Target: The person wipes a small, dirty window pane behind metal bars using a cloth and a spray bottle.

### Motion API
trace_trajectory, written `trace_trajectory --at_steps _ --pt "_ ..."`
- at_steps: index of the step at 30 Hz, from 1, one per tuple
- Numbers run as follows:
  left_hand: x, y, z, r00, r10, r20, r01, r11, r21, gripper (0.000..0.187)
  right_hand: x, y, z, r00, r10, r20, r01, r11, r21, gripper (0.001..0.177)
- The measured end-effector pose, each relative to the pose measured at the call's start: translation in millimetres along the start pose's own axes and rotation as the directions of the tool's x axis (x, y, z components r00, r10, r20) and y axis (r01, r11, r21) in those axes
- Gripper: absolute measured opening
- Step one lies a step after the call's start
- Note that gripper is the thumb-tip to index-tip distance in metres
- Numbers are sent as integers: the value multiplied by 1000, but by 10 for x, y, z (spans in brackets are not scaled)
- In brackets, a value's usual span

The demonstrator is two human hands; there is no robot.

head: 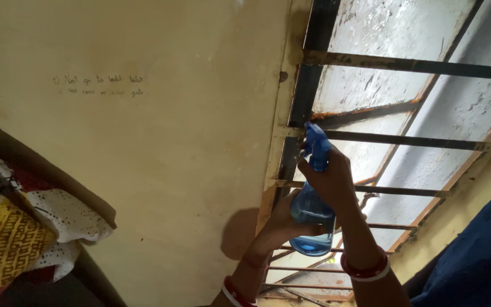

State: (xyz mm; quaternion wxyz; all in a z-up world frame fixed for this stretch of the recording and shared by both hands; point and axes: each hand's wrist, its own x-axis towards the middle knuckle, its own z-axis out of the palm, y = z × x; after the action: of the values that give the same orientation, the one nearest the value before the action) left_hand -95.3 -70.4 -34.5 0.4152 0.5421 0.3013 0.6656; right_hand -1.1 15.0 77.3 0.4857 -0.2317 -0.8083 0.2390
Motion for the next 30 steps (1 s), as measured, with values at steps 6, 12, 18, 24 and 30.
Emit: trace_trajectory --at_steps 6,12,18,24,30 --pt "-86 -151 -50 1000 -17 -22 19 994 105 76 -57 137 59 1000 1 10 -1 1000 9 25" --pt "-74 -262 -131 998 -57 -39 61 991 120 86 -147 221 122 995 95 -4 -95 993 -71 27" --pt "-210 -310 -94 995 -4 -99 36 946 321 91 -261 341 160 999 29 -21 -28 999 40 23" --pt "-264 -369 -60 995 -10 -100 34 970 240 95 -337 392 211 998 52 16 -53 998 38 27" --pt "-269 -310 -73 996 -46 -75 55 990 127 95 -358 399 237 999 37 17 -37 999 -16 25"
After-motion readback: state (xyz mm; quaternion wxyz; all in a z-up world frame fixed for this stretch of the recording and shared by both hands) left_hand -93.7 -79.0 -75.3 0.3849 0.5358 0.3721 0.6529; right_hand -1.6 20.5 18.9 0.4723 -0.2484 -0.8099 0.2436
